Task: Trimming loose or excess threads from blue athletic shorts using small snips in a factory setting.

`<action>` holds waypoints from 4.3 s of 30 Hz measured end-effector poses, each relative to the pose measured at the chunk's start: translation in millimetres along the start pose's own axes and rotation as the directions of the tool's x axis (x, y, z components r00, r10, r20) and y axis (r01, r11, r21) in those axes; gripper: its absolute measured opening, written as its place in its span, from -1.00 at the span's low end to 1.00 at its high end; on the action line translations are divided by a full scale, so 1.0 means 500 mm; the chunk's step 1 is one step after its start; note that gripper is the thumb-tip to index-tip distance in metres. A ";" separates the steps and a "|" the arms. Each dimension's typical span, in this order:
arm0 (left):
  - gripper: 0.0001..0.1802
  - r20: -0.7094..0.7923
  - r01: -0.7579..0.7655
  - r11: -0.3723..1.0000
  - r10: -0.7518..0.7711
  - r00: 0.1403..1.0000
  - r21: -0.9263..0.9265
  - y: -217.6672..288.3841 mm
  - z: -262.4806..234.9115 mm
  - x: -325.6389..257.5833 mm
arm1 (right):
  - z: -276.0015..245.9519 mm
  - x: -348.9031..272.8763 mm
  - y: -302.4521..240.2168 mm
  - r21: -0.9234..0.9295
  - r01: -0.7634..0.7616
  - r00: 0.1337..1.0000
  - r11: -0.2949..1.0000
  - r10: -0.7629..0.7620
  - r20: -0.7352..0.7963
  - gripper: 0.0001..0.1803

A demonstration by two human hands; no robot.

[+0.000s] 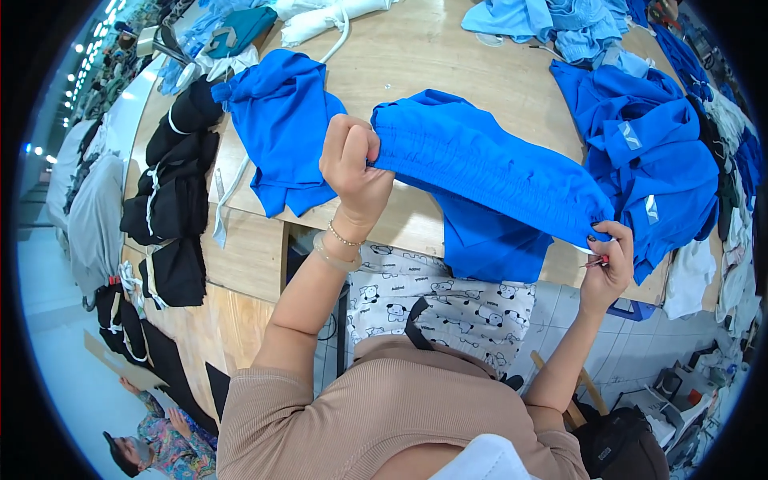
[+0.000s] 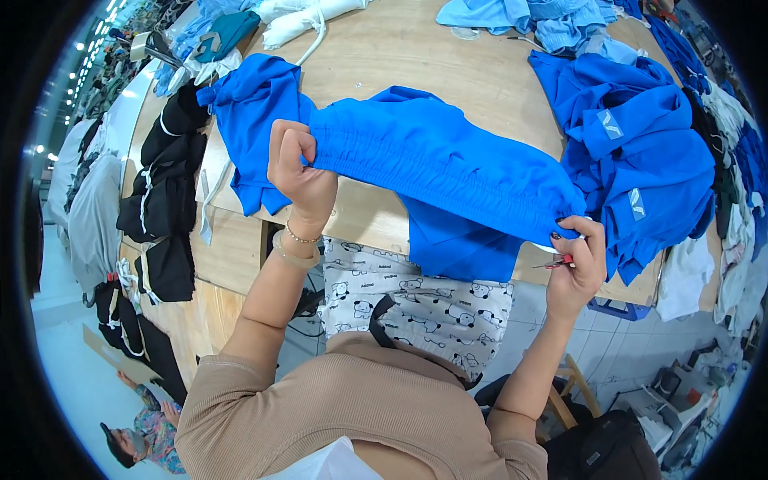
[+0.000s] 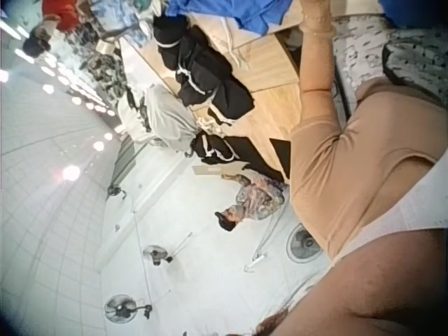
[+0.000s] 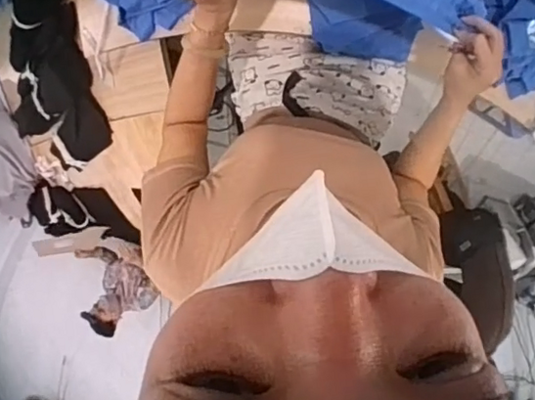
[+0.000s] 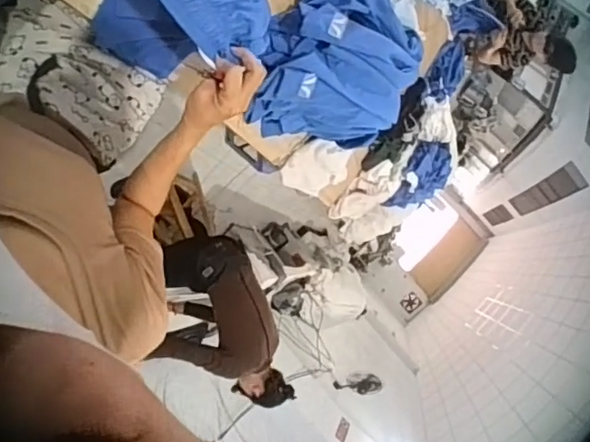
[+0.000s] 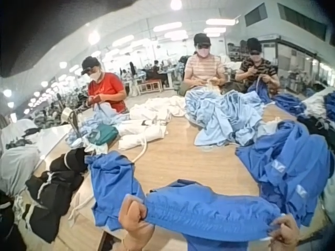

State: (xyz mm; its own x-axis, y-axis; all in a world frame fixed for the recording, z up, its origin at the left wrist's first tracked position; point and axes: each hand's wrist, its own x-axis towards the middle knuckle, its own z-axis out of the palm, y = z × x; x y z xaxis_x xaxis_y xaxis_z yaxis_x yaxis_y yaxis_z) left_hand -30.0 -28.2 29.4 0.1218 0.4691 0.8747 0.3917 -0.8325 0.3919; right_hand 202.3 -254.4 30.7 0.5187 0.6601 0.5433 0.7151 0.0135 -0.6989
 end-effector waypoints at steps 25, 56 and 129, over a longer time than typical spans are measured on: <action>-0.75 0.978 0.868 0.488 -0.116 0.171 -0.093 -0.046 -0.036 0.101 | -0.019 0.160 0.057 0.222 -0.426 0.904 0.877 0.404 0.140 -0.90; -0.77 0.986 0.635 0.769 -0.037 0.163 -0.076 -0.005 -0.015 0.121 | -0.018 0.213 0.055 0.281 -0.388 0.920 0.878 0.347 0.183 -0.85; -0.81 0.448 0.434 0.754 -0.208 0.870 -0.493 0.175 -0.030 -0.085 | 0.031 0.121 -0.158 0.065 0.388 0.747 0.919 -0.355 0.562 -0.61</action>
State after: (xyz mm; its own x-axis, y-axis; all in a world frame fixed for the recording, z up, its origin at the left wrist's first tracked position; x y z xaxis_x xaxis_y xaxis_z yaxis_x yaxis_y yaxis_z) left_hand -14.5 -125.2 30.9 0.4331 0.7128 0.5516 -0.1015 -0.5695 0.8157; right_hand 169.9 -204.1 111.7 -0.1299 0.9103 0.3929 0.8285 0.3174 -0.4614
